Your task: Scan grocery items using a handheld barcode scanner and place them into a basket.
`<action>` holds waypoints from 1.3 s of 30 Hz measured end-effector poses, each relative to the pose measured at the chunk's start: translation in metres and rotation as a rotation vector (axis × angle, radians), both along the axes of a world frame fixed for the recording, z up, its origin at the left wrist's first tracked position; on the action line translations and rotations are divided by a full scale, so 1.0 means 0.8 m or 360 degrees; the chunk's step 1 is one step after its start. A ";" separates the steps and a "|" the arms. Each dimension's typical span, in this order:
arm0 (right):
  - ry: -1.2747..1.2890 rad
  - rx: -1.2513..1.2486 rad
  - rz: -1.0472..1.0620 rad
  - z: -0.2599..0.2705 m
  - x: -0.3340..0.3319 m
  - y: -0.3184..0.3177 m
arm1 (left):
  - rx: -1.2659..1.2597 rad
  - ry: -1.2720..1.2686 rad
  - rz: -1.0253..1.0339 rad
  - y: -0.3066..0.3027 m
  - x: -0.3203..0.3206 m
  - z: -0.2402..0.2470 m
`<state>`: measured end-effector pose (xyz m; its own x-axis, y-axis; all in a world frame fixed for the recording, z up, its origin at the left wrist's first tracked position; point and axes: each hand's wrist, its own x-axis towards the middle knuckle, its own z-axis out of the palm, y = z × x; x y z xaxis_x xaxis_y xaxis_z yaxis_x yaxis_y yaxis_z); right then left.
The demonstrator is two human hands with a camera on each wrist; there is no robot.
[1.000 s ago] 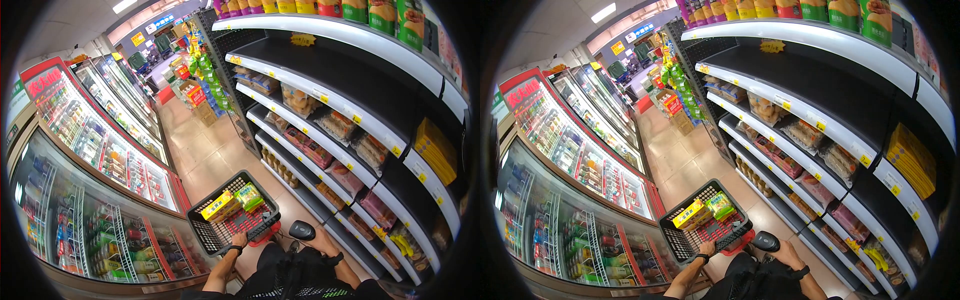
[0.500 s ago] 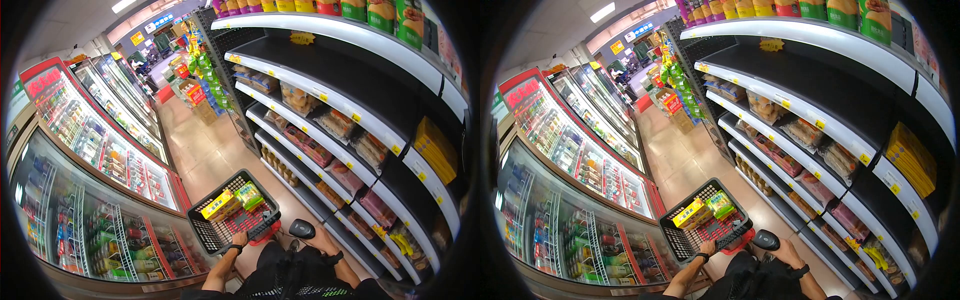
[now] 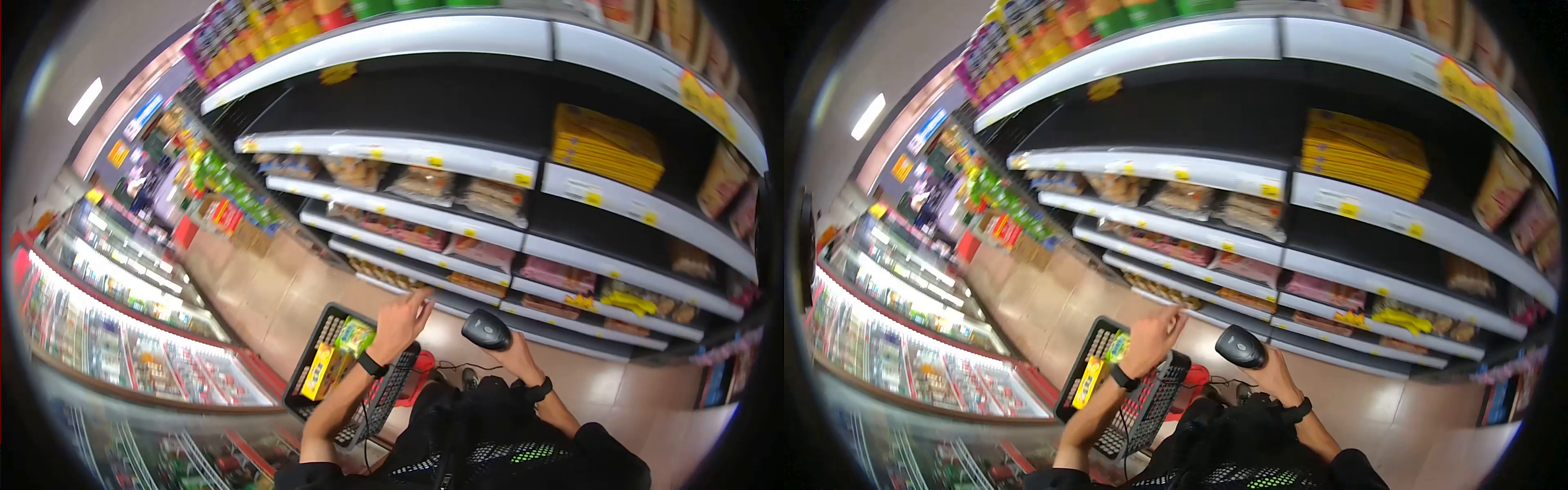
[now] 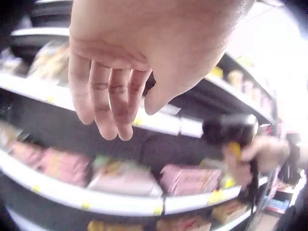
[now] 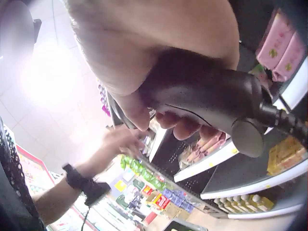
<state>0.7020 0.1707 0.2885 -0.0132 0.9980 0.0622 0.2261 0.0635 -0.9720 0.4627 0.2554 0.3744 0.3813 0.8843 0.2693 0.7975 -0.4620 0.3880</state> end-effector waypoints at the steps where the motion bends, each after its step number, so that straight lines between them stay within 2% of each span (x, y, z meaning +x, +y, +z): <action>1: -0.0063 -0.0092 -0.0022 -0.008 0.012 -0.006 | 0.0250 -0.0082 -0.0240 0.012 0.031 0.055; 2: -0.0061 -0.0095 -0.0079 -0.013 0.020 -0.012 | 0.0498 -0.0172 -0.0465 0.020 0.059 0.106; 4: 0.0028 -0.0096 -0.0215 -0.016 0.030 -0.021 | 0.0568 -0.0054 -0.0693 0.023 0.113 0.203; 5: 0.0012 -0.0078 -0.0281 -0.005 0.032 -0.028 | 0.0646 0.0012 -0.0791 0.031 0.137 0.233; 8: 0.0065 -0.0080 -0.0418 -0.006 0.041 -0.049 | 0.1106 -0.0010 -0.1019 0.086 0.206 0.274; 10: 0.0090 -0.0075 -0.0490 -0.019 0.044 -0.066 | 0.0976 0.0182 -0.0935 0.117 0.240 0.296; 14: 0.0184 -0.0068 -0.0649 -0.016 0.042 -0.092 | 0.0822 0.0178 -0.1074 0.185 0.285 0.300; 16: 0.0192 -0.0057 -0.0707 -0.019 0.041 -0.104 | 0.0177 0.0293 -0.1098 0.201 0.297 0.300; 18: 0.0218 -0.0066 -0.0715 -0.030 0.042 -0.111 | 0.0081 0.0280 -0.1119 0.198 0.300 0.300; 20: 0.0189 -0.0086 -0.0760 -0.035 0.043 -0.114 | 0.0210 0.0275 -0.0989 0.184 0.296 0.302; 21: 0.0146 -0.0111 -0.0775 -0.036 0.043 -0.116 | 0.0428 0.0252 -0.0916 0.182 0.293 0.295; 22: 0.0146 -0.0117 -0.0770 -0.036 0.043 -0.117 | 0.0421 0.0253 -0.0912 0.181 0.290 0.290; 24: 0.0158 -0.0101 -0.0755 -0.035 0.044 -0.110 | 0.0931 0.0020 -0.1006 0.178 0.281 0.286; 25: 0.0156 -0.0106 -0.0733 -0.035 0.044 -0.107 | 0.0927 0.0025 -0.0984 0.174 0.274 0.285; 27: 0.0112 -0.0110 -0.0674 -0.035 0.046 -0.098 | 0.1229 -0.0027 -0.1086 0.159 0.257 0.287; 30: 0.0117 -0.0088 -0.0639 -0.031 0.042 -0.086 | 0.1384 0.0027 -0.1168 0.103 0.212 0.286; 32: 0.0121 -0.0124 -0.0600 -0.031 0.037 -0.075 | 0.1198 0.0044 -0.1182 0.061 0.173 0.275; 34: 0.0007 -0.0129 -0.0543 -0.035 0.033 -0.069 | 0.0607 -0.0072 -0.1194 0.023 0.126 0.245; 36: 0.0182 0.0273 -0.0497 -0.039 0.015 -0.055 | -0.0038 -0.0354 -0.1308 0.010 0.073 0.190; 37: -0.0092 0.0417 -0.0334 -0.035 0.015 -0.052 | -0.0682 -0.0631 -0.1284 -0.004 0.047 0.161; 38: 0.0064 0.0107 -0.0263 -0.039 0.009 -0.042 | -0.1318 -0.0923 -0.1221 -0.015 0.016 0.131; 39: 0.0100 0.0065 -0.0183 -0.038 0.009 -0.037 | -0.1807 -0.1086 -0.1164 -0.028 -0.016 0.098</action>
<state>0.7090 0.1411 0.2581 0.1065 0.9893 0.0996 0.1732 0.0802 -0.9816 0.4496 0.2330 0.4527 0.9039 0.4150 -0.1039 0.0568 0.1244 0.9906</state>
